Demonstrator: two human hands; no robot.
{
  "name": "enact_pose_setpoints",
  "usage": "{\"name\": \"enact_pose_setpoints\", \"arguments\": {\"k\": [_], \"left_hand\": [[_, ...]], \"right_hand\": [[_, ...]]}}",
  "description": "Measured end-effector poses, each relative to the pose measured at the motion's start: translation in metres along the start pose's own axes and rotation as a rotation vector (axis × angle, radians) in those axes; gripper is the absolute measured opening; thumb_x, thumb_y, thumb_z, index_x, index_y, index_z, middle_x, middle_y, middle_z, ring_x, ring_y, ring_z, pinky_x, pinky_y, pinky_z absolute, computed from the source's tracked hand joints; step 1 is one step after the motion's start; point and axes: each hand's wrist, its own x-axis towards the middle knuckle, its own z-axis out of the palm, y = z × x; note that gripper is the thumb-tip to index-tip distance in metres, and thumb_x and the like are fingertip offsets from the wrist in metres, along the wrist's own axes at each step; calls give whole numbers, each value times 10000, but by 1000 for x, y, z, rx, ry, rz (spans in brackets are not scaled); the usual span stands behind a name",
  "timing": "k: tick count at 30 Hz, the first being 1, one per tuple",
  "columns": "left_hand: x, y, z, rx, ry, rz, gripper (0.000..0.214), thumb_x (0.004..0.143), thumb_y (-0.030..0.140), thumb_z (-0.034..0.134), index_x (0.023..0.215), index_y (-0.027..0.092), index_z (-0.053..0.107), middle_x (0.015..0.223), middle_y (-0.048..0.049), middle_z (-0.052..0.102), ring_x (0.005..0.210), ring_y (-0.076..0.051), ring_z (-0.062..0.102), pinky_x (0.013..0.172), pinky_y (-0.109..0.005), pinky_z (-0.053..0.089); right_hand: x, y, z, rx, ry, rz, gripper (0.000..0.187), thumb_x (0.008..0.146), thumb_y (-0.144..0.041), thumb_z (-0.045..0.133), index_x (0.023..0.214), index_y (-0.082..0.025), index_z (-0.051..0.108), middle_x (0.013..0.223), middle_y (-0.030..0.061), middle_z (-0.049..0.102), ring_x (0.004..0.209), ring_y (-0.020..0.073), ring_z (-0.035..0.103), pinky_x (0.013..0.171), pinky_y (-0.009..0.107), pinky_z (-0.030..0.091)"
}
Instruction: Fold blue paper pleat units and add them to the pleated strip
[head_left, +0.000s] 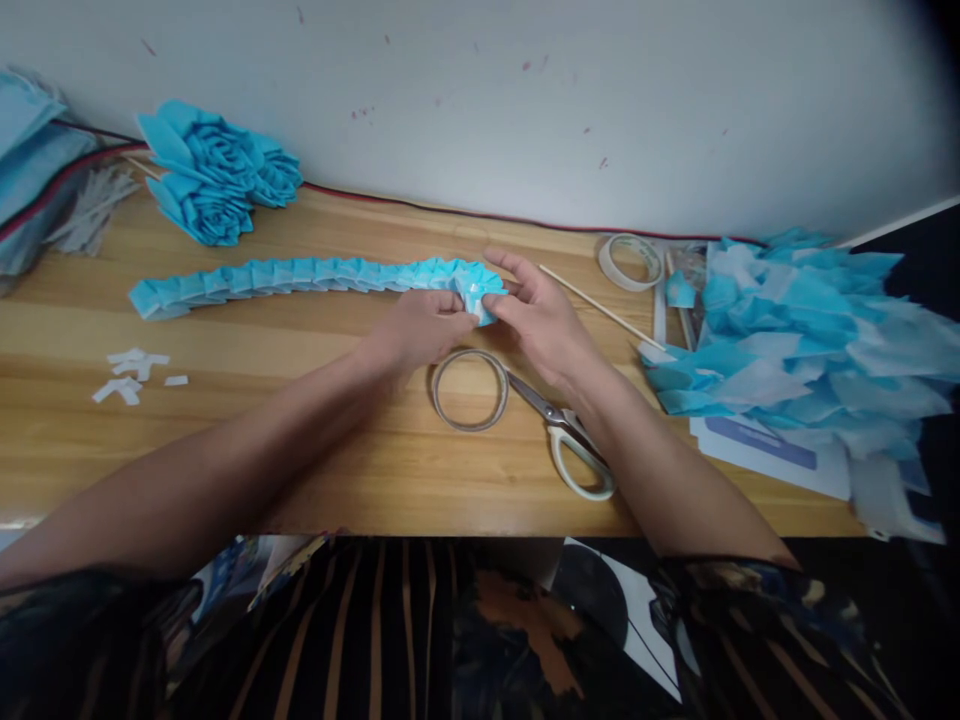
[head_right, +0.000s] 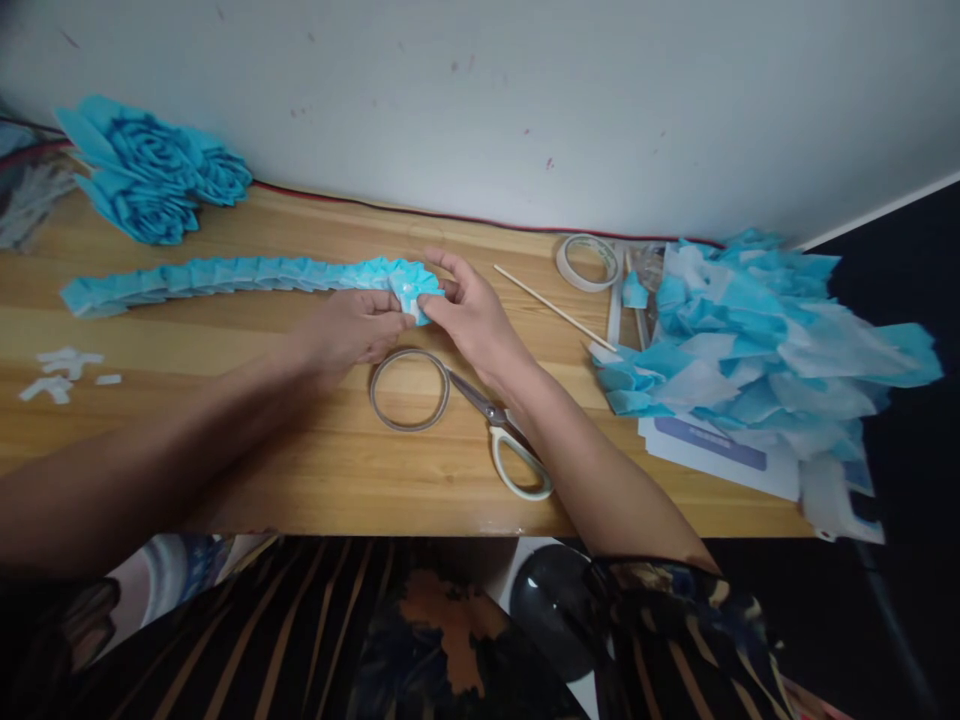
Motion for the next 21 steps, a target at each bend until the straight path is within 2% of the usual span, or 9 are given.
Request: {"name": "enact_pose_setpoints", "arguments": {"k": [3, 5, 7, 9, 12, 15, 21], "left_hand": [[-1, -2, 0, 45, 60, 41, 271, 929, 86, 614, 680, 173, 552, 416, 105, 426, 378, -39, 336, 429, -193, 238], [-2, -2, 0, 27, 59, 46, 294, 951, 80, 589, 678, 177, 533, 394, 103, 427, 361, -39, 330, 426, -197, 235], [-2, -2, 0, -3, 54, 60, 333, 963, 73, 579, 659, 183, 499, 390, 98, 440, 348, -34, 334, 427, -198, 237], [-2, -1, -1, -29, 53, 71, 353, 971, 75, 585, 652, 186, 483, 395, 95, 451, 341, -29, 345, 425, -195, 241], [-1, 0, -2, -39, 56, 60, 362, 983, 77, 587, 652, 183, 486, 406, 92, 465, 337, -26, 373, 417, -187, 250], [-1, 2, -2, -52, 54, 43, 370, 992, 58, 567, 649, 175, 495, 415, 86, 482, 332, -26, 392, 409, -180, 255], [-1, 1, 0, -101, 62, 42, 388, 1004, 64, 545, 634, 173, 499, 428, 76, 506, 328, -33, 415, 404, -183, 267]], "right_hand": [[0, -4, -9, 135, -70, 53, 401, 928, -362, 599, 1319, -274, 612, 1048, 26, 740, 934, 203, 700, 818, 376, 600], [-2, -6, -14, 110, -35, 40, 377, 940, -406, 596, 1291, -271, 620, 987, 15, 737, 894, 196, 693, 802, 371, 590], [-7, -10, -17, -40, 96, -61, 332, 925, -378, 629, 1237, -266, 633, 904, -2, 722, 841, 185, 671, 796, 361, 565], [-13, -14, -16, -236, 220, -220, 206, 902, -299, 647, 1103, -255, 661, 875, -5, 711, 828, 181, 651, 811, 359, 535], [-21, -19, -10, -469, 231, -425, 51, 901, -219, 616, 905, -238, 663, 875, 15, 714, 850, 195, 643, 834, 375, 496], [-24, -19, -5, -640, 169, -503, 105, 925, -209, 592, 870, -236, 678, 866, 33, 719, 865, 219, 637, 827, 388, 457], [-21, -13, -4, -734, 203, -461, 151, 954, -222, 568, 879, -235, 698, 852, 44, 718, 842, 229, 621, 797, 384, 418]]}}
